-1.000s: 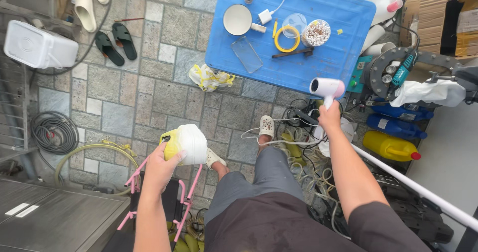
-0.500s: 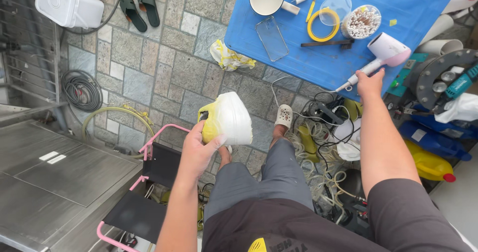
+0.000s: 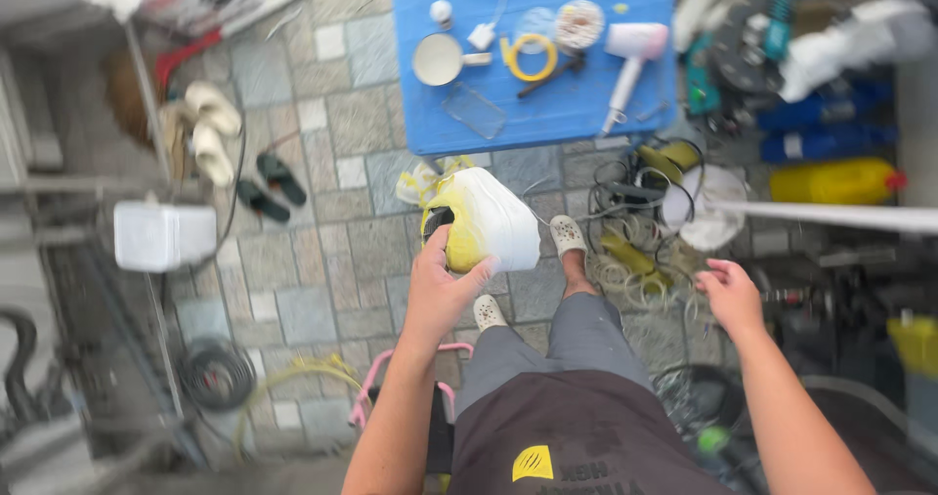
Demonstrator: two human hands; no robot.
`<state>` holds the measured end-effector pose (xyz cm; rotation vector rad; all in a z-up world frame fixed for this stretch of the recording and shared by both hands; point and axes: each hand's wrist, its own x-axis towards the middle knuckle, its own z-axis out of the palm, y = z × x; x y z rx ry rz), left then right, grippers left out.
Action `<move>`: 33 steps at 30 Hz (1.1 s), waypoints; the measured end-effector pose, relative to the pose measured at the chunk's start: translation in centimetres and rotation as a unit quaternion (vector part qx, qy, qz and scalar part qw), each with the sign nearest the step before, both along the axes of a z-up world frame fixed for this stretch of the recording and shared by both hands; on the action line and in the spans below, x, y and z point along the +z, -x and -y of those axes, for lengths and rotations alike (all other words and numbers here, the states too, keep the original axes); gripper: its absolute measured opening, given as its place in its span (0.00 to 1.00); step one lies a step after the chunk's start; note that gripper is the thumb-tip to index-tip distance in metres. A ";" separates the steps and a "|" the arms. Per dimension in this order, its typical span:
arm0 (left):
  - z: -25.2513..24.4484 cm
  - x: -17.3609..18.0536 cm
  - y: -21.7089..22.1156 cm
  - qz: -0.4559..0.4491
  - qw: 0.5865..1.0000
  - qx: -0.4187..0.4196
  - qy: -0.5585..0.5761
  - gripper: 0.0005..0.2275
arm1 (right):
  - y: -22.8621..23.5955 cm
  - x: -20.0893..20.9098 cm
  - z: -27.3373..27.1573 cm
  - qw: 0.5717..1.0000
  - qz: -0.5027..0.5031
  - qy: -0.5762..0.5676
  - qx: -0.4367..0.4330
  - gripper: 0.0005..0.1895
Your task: The person uses a hair dryer to dry a white sneaker with yellow masking tape. Then they use a spray gun to apply white paint to the sneaker's sole and upper. The person alternates between spraying and drying the sneaker multiple times.
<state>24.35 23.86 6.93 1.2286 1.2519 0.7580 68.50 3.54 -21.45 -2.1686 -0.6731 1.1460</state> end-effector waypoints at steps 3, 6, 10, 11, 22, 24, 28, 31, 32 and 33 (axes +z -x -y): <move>1.7 1.1 0.1 -0.032 0.997 -0.062 -0.013 0.20 | 2.5 3.9 11.7 0.984 0.024 -0.074 -0.161 0.19; 3.4 1.7 -1.2 -0.043 0.993 -0.097 -0.048 0.22 | 4.8 7.0 20.2 0.926 0.231 -0.014 -0.297 0.21; 5.5 1.7 -3.1 0.034 0.993 -0.115 -0.022 0.21 | 3.7 9.3 25.8 0.840 0.248 -0.140 -0.462 0.29; 6.4 1.6 -3.6 0.069 0.991 -0.113 -0.003 0.21 | 2.7 9.7 26.5 0.827 0.207 -0.164 -0.496 0.31; 10.9 -0.4 -9.1 0.161 0.971 -0.125 0.124 0.17 | -11.4 8.8 24.4 0.702 0.130 -0.176 -0.678 0.47; 11.5 -0.4 -10.8 0.166 0.970 -0.125 0.123 0.18 | -13.6 8.9 25.8 0.663 0.073 -0.217 -0.713 0.42; 12.7 -0.4 -12.0 0.161 0.975 -0.106 0.111 0.18 | -17.8 9.9 28.7 0.654 -0.002 -0.279 -0.703 0.26; 12.6 -0.5 -12.2 0.154 0.978 -0.111 0.091 0.18 | -19.6 10.3 30.3 0.637 -0.021 -0.335 -0.694 0.23; 12.6 -0.6 -12.3 0.149 0.978 -0.119 0.081 0.18 | -19.4 10.3 30.8 0.647 -0.005 -0.343 -0.681 0.23; 12.5 -0.5 -12.3 0.158 0.977 -0.122 0.078 0.17 | -19.2 10.3 31.0 0.672 0.024 -0.360 -0.646 0.23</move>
